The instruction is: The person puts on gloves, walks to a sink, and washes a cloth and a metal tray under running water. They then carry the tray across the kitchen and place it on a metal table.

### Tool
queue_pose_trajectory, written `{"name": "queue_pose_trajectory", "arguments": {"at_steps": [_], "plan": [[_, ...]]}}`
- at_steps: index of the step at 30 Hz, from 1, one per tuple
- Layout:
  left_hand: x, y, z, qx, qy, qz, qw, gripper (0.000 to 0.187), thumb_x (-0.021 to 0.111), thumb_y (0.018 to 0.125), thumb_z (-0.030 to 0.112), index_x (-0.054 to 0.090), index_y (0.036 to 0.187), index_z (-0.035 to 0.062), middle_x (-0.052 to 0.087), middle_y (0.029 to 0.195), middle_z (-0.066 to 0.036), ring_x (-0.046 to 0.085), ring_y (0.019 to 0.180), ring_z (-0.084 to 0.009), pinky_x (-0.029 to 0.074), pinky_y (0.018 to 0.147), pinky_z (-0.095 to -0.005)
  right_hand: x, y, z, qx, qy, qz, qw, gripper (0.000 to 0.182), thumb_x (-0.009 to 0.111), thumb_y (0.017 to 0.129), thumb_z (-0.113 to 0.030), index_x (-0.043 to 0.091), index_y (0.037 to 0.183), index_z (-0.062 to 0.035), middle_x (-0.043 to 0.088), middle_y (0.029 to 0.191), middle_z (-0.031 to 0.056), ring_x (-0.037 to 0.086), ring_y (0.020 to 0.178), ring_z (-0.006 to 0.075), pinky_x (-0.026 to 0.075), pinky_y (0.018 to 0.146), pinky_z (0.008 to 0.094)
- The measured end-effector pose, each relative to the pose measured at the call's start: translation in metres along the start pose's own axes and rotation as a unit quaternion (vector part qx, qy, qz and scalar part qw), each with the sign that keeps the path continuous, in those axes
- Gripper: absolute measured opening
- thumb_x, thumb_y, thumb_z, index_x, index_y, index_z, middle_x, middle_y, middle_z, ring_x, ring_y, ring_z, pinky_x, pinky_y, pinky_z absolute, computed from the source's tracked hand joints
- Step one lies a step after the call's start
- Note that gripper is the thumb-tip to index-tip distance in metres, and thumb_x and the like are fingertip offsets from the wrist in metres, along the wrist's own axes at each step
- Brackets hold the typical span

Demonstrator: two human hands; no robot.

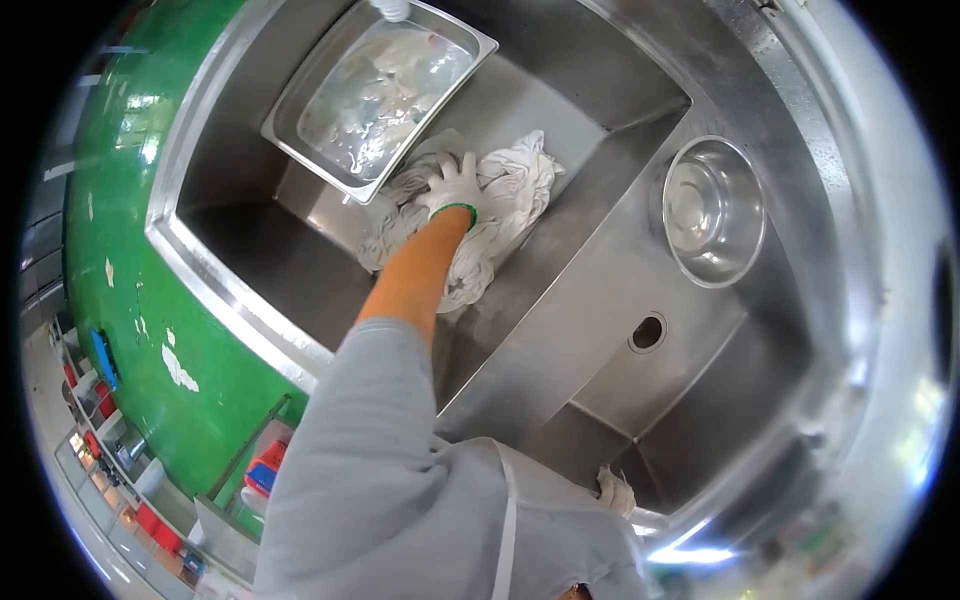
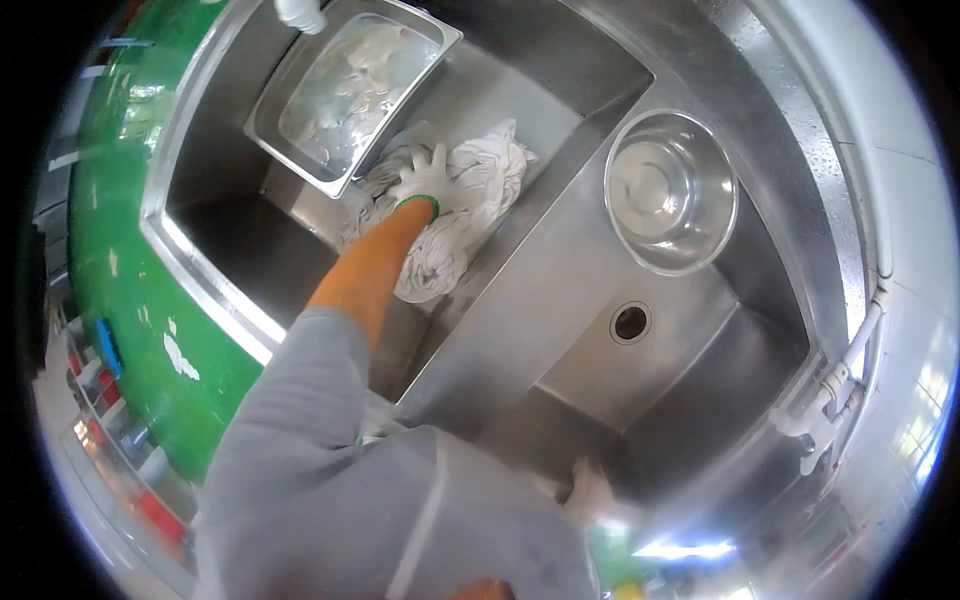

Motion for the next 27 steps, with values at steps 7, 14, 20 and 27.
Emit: {"name": "queue_pose_trajectory", "arguments": {"at_steps": [7,14,20,27], "plan": [[0.067,0.005,-0.045,0.143,-0.006,-0.085,0.986,0.045,0.069,0.079,0.033,0.062,0.111,0.0023,0.062,0.115,-0.027,0.063,0.106,-0.0385,0.052,0.086,-0.0486,-0.002,0.023,0.022,0.242,0.034,-0.364,0.899,0.038,0.048,0.092,-0.038,0.073,0.105,-0.0119,0.072,0.104,0.0128,0.066,0.102,0.0341,0.051,0.089,0.0433],[0.056,-0.096,-0.073,0.212,0.062,-0.357,0.908,0.046,0.060,0.085,0.039,0.064,0.108,-0.0002,0.068,0.093,-0.022,0.065,0.088,-0.0369,0.051,0.081,-0.0446,0.017,-0.012,0.047,0.243,0.141,-0.264,0.923,0.037,0.049,0.092,-0.038,0.073,0.100,-0.0114,0.072,0.102,0.0108,0.067,0.094,0.0347,0.053,0.084,0.0419],[0.014,-0.104,-0.039,0.296,0.103,-0.342,0.886,0.046,0.060,0.086,0.041,0.065,0.112,0.0048,0.068,0.101,-0.020,0.066,0.093,-0.0371,0.051,0.085,-0.0456,0.015,-0.013,0.036,0.176,0.126,-0.159,0.963,0.041,0.046,0.093,-0.039,0.072,0.097,-0.0080,0.072,0.103,0.0103,0.066,0.097,0.0356,0.051,0.089,0.0425],[0.025,0.051,-0.040,0.116,0.104,0.062,0.986,0.068,0.060,0.089,0.026,0.028,0.146,0.0067,0.030,0.151,-0.017,0.039,0.135,-0.0421,0.044,0.104,-0.0481,0.005,0.011,0.022,0.284,0.045,-0.336,0.897,0.038,0.048,0.091,-0.036,0.071,0.105,-0.0094,0.071,0.106,0.0126,0.065,0.101,0.0361,0.048,0.096,0.0431]]}}
Point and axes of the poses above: each hand's wrist, its own y-axis towards the middle knuckle, its own x-axis out of the palm, z = x × y, the point moved 3 cm from there along y, towards the middle knuckle
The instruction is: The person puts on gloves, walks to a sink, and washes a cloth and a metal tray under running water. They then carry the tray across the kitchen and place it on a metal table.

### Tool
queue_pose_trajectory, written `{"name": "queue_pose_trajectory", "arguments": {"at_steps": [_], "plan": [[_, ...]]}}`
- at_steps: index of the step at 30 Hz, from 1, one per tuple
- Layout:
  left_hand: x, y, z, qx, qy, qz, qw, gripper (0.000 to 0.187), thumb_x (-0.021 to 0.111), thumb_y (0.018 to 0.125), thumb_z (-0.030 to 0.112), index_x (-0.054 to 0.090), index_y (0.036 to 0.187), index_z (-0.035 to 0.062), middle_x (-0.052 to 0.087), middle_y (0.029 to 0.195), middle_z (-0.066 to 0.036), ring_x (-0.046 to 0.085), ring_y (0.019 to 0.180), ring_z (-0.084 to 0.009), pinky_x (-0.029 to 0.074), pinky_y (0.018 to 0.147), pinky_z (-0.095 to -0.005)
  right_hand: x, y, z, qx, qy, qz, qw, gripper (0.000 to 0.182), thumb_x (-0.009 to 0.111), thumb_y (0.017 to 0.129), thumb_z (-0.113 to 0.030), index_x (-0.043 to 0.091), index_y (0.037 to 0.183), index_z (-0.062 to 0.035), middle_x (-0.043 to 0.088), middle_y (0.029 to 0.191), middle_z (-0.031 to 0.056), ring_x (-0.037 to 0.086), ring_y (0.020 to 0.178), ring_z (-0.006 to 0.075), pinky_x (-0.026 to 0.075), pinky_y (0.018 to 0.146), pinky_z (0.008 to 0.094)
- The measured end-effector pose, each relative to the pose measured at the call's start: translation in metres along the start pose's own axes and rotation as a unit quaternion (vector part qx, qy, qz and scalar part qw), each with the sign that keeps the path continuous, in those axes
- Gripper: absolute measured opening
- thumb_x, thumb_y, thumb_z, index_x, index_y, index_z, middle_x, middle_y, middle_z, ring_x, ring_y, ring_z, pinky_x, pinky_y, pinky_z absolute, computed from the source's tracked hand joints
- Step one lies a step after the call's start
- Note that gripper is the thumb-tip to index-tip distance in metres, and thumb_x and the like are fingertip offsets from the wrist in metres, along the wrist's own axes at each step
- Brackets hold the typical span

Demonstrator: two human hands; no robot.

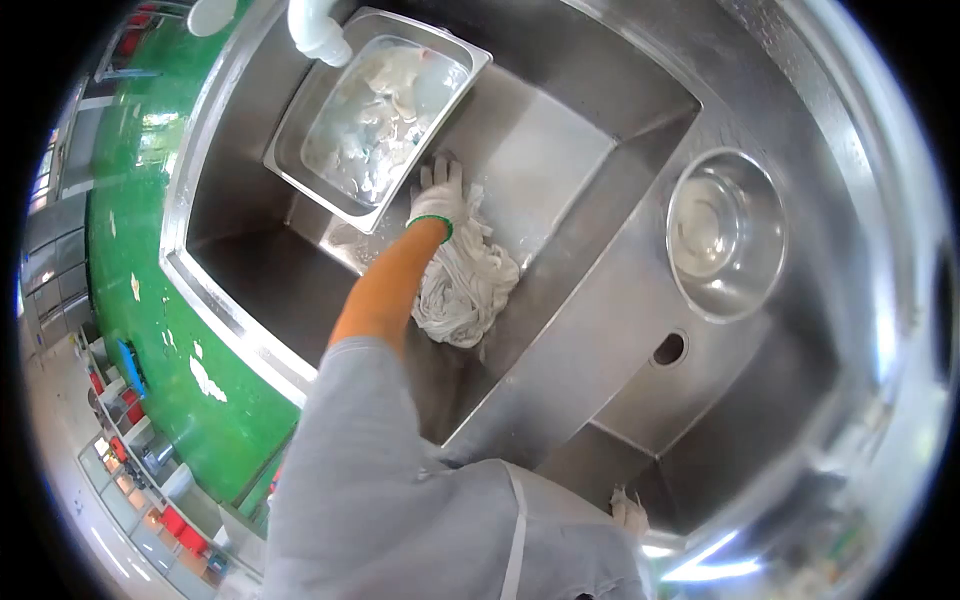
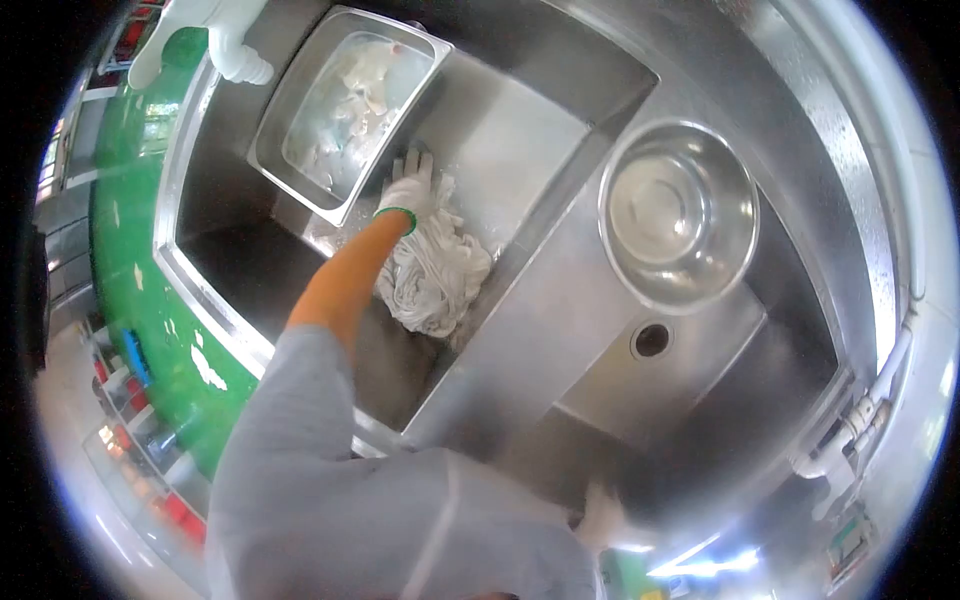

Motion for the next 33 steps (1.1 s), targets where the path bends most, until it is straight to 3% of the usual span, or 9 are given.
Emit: {"name": "queue_pose_trajectory", "arguments": {"at_steps": [2,8,10,11,13,16,19,26,33], "plan": [[-0.003,-0.008,0.000,-0.011,0.006,0.017,1.000,0.066,0.053,0.091,0.024,0.026,0.148,0.0060,0.023,0.155,-0.022,0.037,0.135,-0.0456,0.037,0.110,-0.0494,0.026,0.011,0.034,-0.016,-0.030,-0.011,0.999,0.037,0.056,0.087,-0.030,0.067,0.116,-0.0110,0.068,0.108,0.0168,0.063,0.101,0.0393,0.049,0.089,0.0478],[-0.052,-0.084,-0.009,0.027,-0.088,-0.157,0.983,0.035,0.055,0.092,0.028,0.060,0.120,0.0072,0.059,0.124,-0.021,0.060,0.110,-0.0394,0.050,0.091,-0.0472,0.040,-0.014,0.045,-0.061,0.025,0.092,0.994,0.036,0.050,0.094,-0.037,0.068,0.113,-0.0127,0.067,0.110,0.0187,0.064,0.100,0.0382,0.050,0.085,0.0491],[-0.094,-0.091,-0.019,0.138,0.004,0.054,0.989,0.031,0.063,0.090,0.034,0.061,0.103,0.0052,0.067,0.092,-0.015,0.067,0.090,-0.0343,0.056,0.075,-0.0441,0.038,-0.019,0.061,-0.024,0.088,0.038,0.995,0.037,0.054,0.092,-0.036,0.068,0.116,-0.0117,0.067,0.115,0.0173,0.063,0.104,0.0371,0.049,0.092,0.0470],[-0.123,-0.086,-0.018,0.070,0.014,0.061,0.996,0.033,0.064,0.089,0.034,0.060,0.106,0.0063,0.065,0.092,-0.016,0.068,0.088,-0.0336,0.056,0.071,-0.0418,0.038,-0.012,0.067,-0.011,0.122,0.017,0.992,0.038,0.056,0.091,-0.036,0.068,0.117,-0.0112,0.066,0.117,0.0166,0.063,0.106,0.0365,0.048,0.095,0.0460],[-0.134,-0.066,-0.034,0.050,0.036,0.265,0.962,0.025,0.060,0.092,0.025,0.058,0.107,0.0053,0.067,0.096,-0.019,0.068,0.088,-0.0369,0.057,0.071,-0.0453,0.041,0.005,0.070,0.009,0.194,-0.015,0.981,0.041,0.059,0.088,-0.035,0.068,0.120,-0.0102,0.066,0.122,0.0152,0.063,0.110,0.0353,0.047,0.101,0.0439],[-0.093,-0.021,-0.063,-0.001,0.004,0.050,0.999,0.022,0.053,0.092,0.016,0.057,0.109,0.0026,0.068,0.096,-0.023,0.069,0.086,-0.0402,0.057,0.071,-0.0484,0.047,0.011,0.068,-0.089,0.021,0.008,0.996,0.041,0.057,0.090,-0.037,0.068,0.119,-0.0103,0.066,0.120,0.0162,0.063,0.108,0.0359,0.047,0.099,0.0443],[-0.097,-0.034,-0.065,0.000,0.004,0.004,1.000,0.020,0.048,0.091,0.010,0.058,0.105,-0.0007,0.068,0.094,-0.025,0.068,0.087,-0.0431,0.056,0.073,-0.0501,0.055,0.014,0.080,-0.048,0.011,-0.004,0.999,0.040,0.055,0.091,-0.038,0.068,0.117,-0.0111,0.066,0.117,0.0168,0.063,0.105,0.0374,0.048,0.094,0.0464],[-0.080,-0.065,-0.075,-0.004,-0.016,0.025,1.000,0.023,0.048,0.094,0.021,0.058,0.097,0.0001,0.068,0.083,-0.025,0.068,0.079,-0.0430,0.055,0.069,-0.0534,0.069,0.018,0.084,0.014,0.010,0.006,1.000,0.039,0.049,0.094,-0.041,0.068,0.113,-0.0129,0.068,0.108,0.0182,0.064,0.098,0.0408,0.050,0.083,0.0512],[-0.063,-0.110,-0.087,0.034,0.033,-0.014,0.999,0.024,0.052,0.094,0.023,0.057,0.103,0.0014,0.068,0.082,-0.020,0.069,0.076,-0.0379,0.056,0.064,-0.0477,0.103,0.029,0.128,-0.114,-0.073,-0.027,0.990,0.033,0.049,0.091,-0.033,0.067,0.106,-0.0094,0.068,0.107,0.0158,0.065,0.100,0.0348,0.049,0.089,0.0481]]}}
Point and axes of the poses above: each hand's wrist, its own y-axis towards the middle knuckle, its own x-axis out of the palm, z = x × y, the point moved 3 cm from there along y, towards the middle knuckle
